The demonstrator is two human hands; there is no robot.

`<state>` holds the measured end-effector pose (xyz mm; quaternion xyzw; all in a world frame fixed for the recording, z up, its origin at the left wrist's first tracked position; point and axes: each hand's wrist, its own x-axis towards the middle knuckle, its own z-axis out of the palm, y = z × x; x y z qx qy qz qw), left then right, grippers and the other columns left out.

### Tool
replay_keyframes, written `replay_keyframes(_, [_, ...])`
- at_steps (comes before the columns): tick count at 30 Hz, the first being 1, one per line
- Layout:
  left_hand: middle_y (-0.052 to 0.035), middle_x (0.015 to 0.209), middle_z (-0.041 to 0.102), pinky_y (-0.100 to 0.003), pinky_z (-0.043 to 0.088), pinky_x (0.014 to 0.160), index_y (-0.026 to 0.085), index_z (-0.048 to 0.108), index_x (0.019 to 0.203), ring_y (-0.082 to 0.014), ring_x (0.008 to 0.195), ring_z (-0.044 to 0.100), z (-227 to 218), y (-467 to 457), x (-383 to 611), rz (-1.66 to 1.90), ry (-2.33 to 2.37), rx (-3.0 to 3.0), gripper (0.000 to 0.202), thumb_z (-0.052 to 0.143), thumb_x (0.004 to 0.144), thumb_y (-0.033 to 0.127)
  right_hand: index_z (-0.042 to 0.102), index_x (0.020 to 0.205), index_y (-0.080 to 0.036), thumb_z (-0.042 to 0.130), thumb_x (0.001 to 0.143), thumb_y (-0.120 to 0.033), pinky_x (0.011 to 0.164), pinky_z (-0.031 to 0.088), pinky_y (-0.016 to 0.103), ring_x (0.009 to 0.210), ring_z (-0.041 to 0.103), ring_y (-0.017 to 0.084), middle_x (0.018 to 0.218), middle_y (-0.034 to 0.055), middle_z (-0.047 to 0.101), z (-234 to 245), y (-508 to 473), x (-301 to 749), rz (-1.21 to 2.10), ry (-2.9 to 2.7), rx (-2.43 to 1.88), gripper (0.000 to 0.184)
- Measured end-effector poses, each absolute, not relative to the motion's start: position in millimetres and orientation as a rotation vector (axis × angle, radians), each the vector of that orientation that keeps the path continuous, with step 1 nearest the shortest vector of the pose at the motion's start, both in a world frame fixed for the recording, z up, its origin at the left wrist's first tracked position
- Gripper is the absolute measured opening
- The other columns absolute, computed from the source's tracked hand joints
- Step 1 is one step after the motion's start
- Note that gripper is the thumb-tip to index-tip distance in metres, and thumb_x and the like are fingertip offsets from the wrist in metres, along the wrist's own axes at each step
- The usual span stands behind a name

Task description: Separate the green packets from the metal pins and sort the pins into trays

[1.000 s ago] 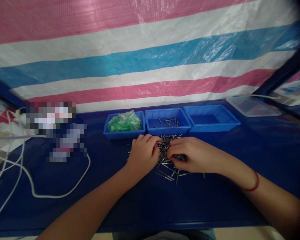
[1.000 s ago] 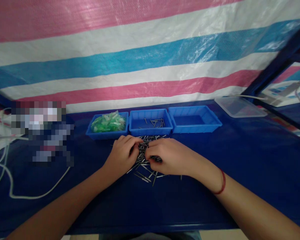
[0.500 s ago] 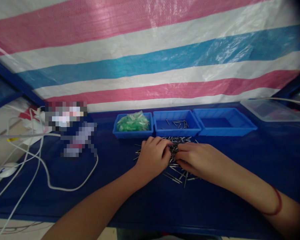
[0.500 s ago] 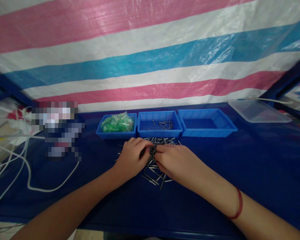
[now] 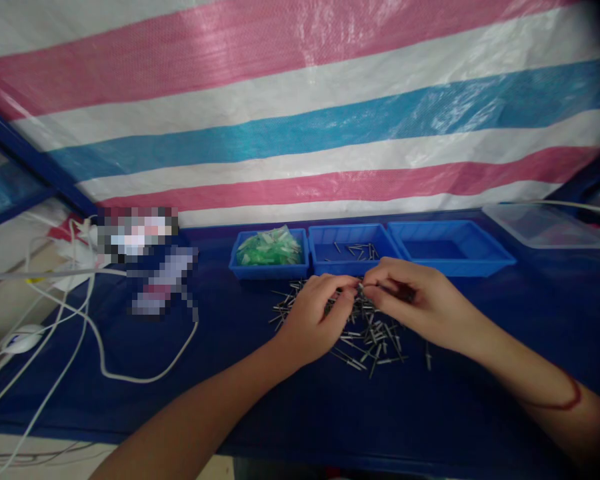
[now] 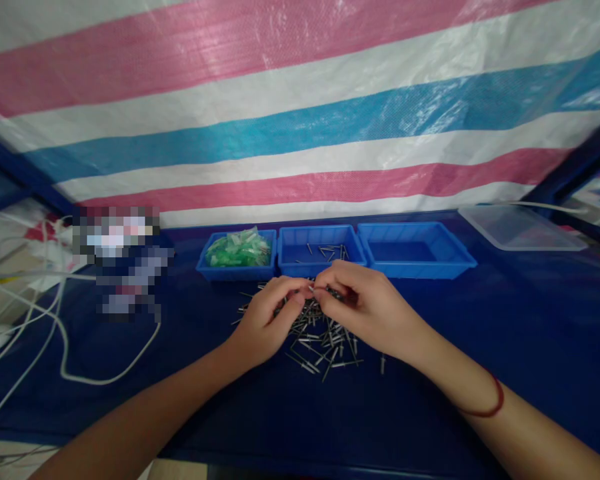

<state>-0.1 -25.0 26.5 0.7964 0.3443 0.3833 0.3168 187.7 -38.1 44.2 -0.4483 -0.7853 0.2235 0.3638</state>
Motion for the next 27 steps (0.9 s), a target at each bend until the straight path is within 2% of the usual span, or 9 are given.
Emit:
replay_keyframes(3, [-0.0056,0.094,0.066,-0.027,0.043,0.082,0.015,0.064,0.100,-0.0160,0.086,0.058,28.0,-31.6,3.6,0.927,0.862,1.991,0.021,0.048,0.093,0.027,0.059,0.078,-0.020,0.055,0.089,-0.029,0.054,0.034,0.024,0.059,0.041,0.010,0.066,-0.0033,0.040,40.4,-38.8,183.9,0.678,-1.820,-1.130,0.014])
replay_keyframes(9, [-0.0057,0.096,0.066,-0.025,0.042,0.072,0.015,0.063,0.111,-0.0152,0.083,0.057,24.4,-33.4,6.3,0.890,0.885,1.799,0.029,0.048,0.093,0.032,0.059,0.080,-0.022,0.057,0.088,-0.032,0.059,0.038,0.024,0.063,0.043,0.011,0.066,-0.0035,0.041,32.5,-41.5,175.1,0.817,-1.636,-1.099,0.013])
replay_keyframes(12, [-0.0033,0.084,0.064,-0.023,0.040,0.066,0.014,0.066,0.100,-0.0131,0.074,0.055,22.1,-31.2,6.7,0.882,0.880,1.764,0.025,0.050,0.092,0.031,0.059,0.079,-0.021,0.057,0.088,-0.034,0.058,0.038,0.024,0.062,0.043,0.011,0.067,-0.0029,0.042,30.4,-42.6,173.2,0.841,-1.648,-1.103,0.016])
replay_keyframes(15, [-0.0023,0.081,0.063,-0.022,0.041,0.064,0.014,0.065,0.091,-0.0125,0.072,0.055,21.5,-30.6,6.9,0.866,0.872,1.745,0.023,0.051,0.091,0.032,0.060,0.081,-0.021,0.057,0.088,-0.034,0.056,0.038,0.025,0.063,0.045,0.012,0.068,-0.0020,0.044,29.9,-43.4,174.1,0.774,-1.729,-1.121,0.015])
replay_keyframes(20, [-0.0027,0.083,0.065,-0.021,0.042,0.061,0.016,0.066,0.095,-0.0128,0.072,0.057,23.0,-31.1,6.1,0.846,0.919,1.801,0.021,0.053,0.090,0.032,0.063,0.088,-0.021,0.058,0.087,-0.031,0.052,0.037,0.025,0.059,0.046,0.012,0.065,-0.0019,0.045,33.8,-45.7,176.7,0.518,-1.883,-1.134,0.011])
replay_keyframes(23, [-0.0023,0.080,0.065,-0.021,0.042,0.060,0.015,0.066,0.089,-0.0124,0.069,0.057,22.6,-30.8,5.9,0.853,0.953,1.861,0.018,0.055,0.089,0.030,0.063,0.089,-0.020,0.056,0.088,-0.025,0.053,0.039,0.025,0.060,0.048,0.012,0.067,0.0001,0.053,38.1,-48.1,176.2,0.382,-1.969,-1.077,0.009])
replay_keyframes(27, [-0.0024,0.082,0.065,-0.021,0.044,0.062,0.016,0.066,0.093,-0.0120,0.069,0.057,21.2,-30.1,6.4,0.881,0.963,1.903,0.017,0.055,0.089,0.028,0.064,0.090,-0.019,0.056,0.088,-0.021,0.054,0.040,0.026,0.061,0.050,0.012,0.070,0.0013,0.057,41.9,-49.3,176.0,0.327,-1.998,-1.032,0.008])
